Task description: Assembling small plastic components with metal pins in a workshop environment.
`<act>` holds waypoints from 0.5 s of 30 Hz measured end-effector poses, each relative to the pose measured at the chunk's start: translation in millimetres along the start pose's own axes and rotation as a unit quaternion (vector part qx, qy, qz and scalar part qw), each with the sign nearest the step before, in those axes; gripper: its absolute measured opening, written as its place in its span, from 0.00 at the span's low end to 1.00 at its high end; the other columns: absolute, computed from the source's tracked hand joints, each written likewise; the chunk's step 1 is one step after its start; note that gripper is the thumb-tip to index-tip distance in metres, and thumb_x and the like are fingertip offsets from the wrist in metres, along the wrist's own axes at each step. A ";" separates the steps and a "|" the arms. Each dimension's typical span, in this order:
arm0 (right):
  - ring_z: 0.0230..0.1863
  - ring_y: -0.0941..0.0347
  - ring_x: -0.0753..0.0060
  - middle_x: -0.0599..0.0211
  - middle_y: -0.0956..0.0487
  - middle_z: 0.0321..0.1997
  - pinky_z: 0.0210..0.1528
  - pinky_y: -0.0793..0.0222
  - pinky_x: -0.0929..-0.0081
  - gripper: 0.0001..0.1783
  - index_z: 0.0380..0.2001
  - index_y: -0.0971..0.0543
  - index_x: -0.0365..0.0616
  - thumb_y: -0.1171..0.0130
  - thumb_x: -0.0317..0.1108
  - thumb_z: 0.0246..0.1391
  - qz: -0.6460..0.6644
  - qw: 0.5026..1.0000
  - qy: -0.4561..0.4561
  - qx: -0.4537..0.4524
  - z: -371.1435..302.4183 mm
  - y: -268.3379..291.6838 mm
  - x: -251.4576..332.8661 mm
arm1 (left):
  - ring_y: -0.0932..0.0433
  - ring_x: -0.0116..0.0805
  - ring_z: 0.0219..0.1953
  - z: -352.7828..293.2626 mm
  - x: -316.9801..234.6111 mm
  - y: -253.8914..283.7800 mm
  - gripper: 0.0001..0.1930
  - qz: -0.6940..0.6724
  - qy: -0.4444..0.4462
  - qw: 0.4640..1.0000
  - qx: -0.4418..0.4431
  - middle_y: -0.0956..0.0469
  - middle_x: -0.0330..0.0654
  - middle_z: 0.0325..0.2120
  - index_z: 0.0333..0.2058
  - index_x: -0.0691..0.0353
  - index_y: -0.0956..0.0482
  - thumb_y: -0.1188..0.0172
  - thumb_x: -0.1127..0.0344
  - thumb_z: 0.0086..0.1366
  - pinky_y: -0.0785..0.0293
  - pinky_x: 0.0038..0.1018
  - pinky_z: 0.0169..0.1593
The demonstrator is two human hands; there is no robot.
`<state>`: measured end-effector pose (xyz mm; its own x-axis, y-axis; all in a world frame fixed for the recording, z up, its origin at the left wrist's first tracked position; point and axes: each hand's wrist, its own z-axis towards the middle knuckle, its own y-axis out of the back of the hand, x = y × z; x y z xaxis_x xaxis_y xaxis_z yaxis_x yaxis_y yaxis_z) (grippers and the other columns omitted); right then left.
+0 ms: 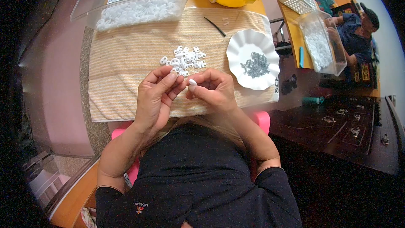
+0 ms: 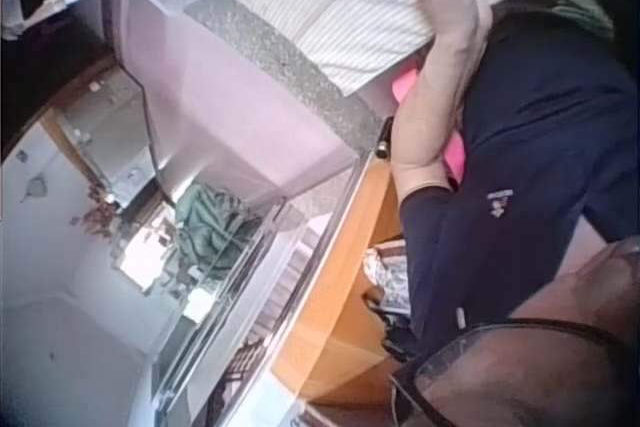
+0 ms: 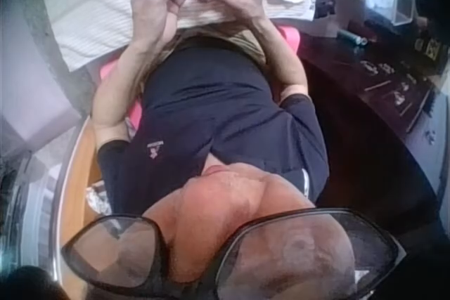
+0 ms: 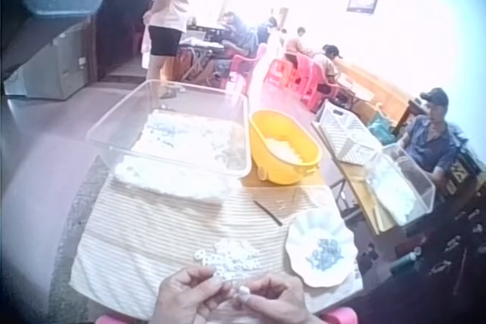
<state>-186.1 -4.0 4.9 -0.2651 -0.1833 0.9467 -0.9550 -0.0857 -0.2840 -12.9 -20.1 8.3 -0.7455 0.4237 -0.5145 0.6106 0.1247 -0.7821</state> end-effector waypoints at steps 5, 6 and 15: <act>0.34 0.22 0.67 0.55 0.23 0.37 0.35 0.21 0.71 0.07 0.31 0.26 0.34 0.40 0.15 0.47 -0.017 0.999 0.033 0.005 1.6 2.1 -1.4 | 0.20 0.34 0.38 1.1 2.1 2.7 0.08 0.004 -0.001 1.000 0.001 0.21 0.44 0.34 0.41 0.65 0.26 0.42 0.76 0.62 0.19 0.30 0.46; 0.34 0.22 0.67 0.55 0.23 0.37 0.35 0.21 0.71 0.07 0.31 0.26 0.34 0.40 0.15 0.47 -0.017 0.999 0.033 0.005 1.9 2.7 -2.9 | 0.20 0.33 0.38 1.0 2.0 2.7 0.08 0.005 -0.001 1.000 0.000 0.21 0.44 0.34 0.41 0.65 0.26 0.42 0.76 0.62 0.19 0.30 0.45; 0.36 0.23 0.65 0.57 0.26 0.40 0.37 0.19 0.67 0.08 0.30 0.26 0.33 0.39 0.15 0.47 0.003 0.999 0.043 0.004 4.1 9.1 -7.3 | 0.21 0.33 0.37 0.3 1.1 1.4 0.09 0.003 0.009 1.000 0.000 0.23 0.43 0.35 0.41 0.68 0.27 0.41 0.76 0.62 0.20 0.28 0.45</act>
<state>-192.3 -7.5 -5.2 -0.2823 -0.0997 0.9541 -0.9520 -0.0933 -0.2915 -13.0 -19.7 6.5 -0.7370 0.4399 -0.5131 0.6152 0.1223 -0.7788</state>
